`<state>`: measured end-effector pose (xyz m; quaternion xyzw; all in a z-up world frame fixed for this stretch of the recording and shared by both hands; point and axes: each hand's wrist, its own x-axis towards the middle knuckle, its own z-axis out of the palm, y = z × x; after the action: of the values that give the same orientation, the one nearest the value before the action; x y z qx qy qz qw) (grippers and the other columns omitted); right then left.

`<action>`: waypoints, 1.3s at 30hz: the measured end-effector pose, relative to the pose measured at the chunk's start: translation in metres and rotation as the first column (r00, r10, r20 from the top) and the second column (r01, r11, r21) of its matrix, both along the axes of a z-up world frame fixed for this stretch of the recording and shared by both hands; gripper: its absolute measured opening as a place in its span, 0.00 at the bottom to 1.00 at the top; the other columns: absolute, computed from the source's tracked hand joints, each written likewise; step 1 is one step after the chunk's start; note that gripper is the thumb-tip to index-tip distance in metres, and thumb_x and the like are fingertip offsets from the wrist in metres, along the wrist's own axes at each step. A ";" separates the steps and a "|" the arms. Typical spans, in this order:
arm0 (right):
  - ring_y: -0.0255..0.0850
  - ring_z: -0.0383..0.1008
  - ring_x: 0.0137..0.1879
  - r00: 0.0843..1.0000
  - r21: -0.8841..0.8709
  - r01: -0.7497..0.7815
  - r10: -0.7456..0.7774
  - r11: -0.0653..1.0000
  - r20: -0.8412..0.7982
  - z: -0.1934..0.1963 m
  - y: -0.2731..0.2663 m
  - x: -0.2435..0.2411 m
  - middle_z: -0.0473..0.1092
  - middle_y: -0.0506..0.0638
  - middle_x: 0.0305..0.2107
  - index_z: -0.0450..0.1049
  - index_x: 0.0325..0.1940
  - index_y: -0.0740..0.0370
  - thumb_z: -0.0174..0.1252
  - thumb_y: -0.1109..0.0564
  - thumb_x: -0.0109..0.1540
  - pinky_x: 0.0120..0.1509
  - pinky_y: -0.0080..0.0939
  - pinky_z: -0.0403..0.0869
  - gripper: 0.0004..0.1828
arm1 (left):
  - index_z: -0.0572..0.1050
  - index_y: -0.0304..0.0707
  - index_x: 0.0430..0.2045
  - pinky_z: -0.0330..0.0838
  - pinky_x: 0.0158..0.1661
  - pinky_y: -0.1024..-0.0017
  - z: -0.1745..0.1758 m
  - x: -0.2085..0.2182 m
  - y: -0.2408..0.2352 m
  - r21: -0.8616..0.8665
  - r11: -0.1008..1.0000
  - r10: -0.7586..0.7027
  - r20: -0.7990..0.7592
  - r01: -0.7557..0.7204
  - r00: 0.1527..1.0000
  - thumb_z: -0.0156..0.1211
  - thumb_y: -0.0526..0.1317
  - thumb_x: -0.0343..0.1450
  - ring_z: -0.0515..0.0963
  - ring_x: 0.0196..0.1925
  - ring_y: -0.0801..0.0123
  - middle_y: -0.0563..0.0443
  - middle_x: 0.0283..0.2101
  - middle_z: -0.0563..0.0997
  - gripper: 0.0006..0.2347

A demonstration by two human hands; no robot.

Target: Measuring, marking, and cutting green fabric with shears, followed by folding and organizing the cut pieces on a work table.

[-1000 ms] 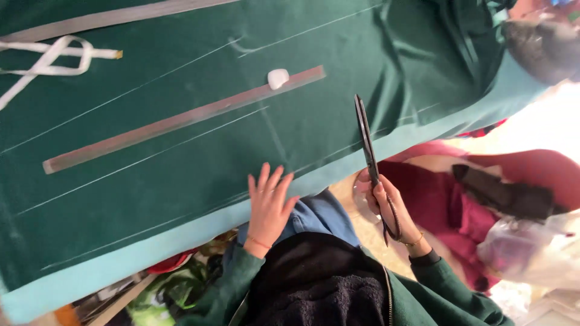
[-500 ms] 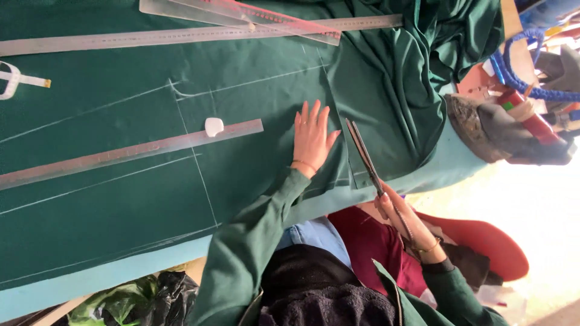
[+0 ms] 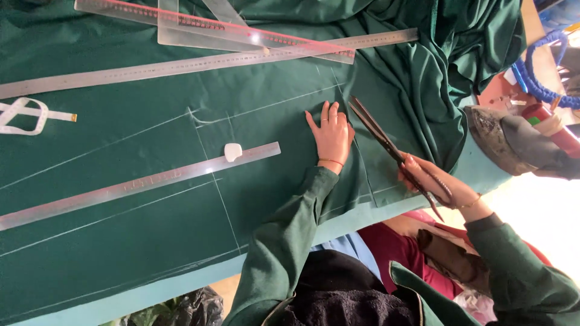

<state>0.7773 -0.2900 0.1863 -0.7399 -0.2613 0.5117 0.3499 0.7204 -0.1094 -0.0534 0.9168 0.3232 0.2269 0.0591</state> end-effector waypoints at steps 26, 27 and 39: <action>0.36 0.69 0.39 0.614 -0.016 -0.776 0.749 0.630 -0.250 -0.074 0.163 0.302 0.70 0.51 0.37 0.61 0.77 0.58 0.42 0.51 0.70 0.45 0.32 0.69 0.31 | 0.65 0.38 0.18 0.46 0.74 0.42 0.053 -0.014 0.009 -0.351 0.922 -0.101 0.193 0.165 0.976 0.47 0.33 0.76 0.72 0.69 0.58 0.46 0.62 0.78 0.13; 0.37 0.73 0.47 0.659 -0.091 -0.739 0.687 0.668 -0.307 -0.084 0.169 0.309 0.70 0.51 0.42 0.60 0.78 0.59 0.45 0.54 0.69 0.55 0.31 0.73 0.32 | 0.67 0.37 0.17 0.46 0.74 0.41 0.052 -0.015 0.009 -0.363 0.916 -0.118 0.163 0.171 0.979 0.48 0.34 0.76 0.72 0.70 0.58 0.47 0.62 0.79 0.13; 0.36 0.64 0.44 0.437 -0.160 -0.899 0.865 0.409 -0.245 -0.084 0.237 0.286 0.62 0.47 0.40 0.59 0.81 0.47 0.45 0.65 0.68 0.58 0.30 0.64 0.35 | 0.69 0.39 0.18 0.47 0.74 0.40 0.056 -0.015 0.009 -0.324 0.932 -0.120 0.142 0.161 0.983 0.51 0.33 0.75 0.74 0.69 0.59 0.51 0.64 0.77 0.12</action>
<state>1.0634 -0.0525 0.1026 -0.4971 -0.5182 0.6933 -0.0601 0.7054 -0.1000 0.0031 0.8991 0.2864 0.2185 0.2488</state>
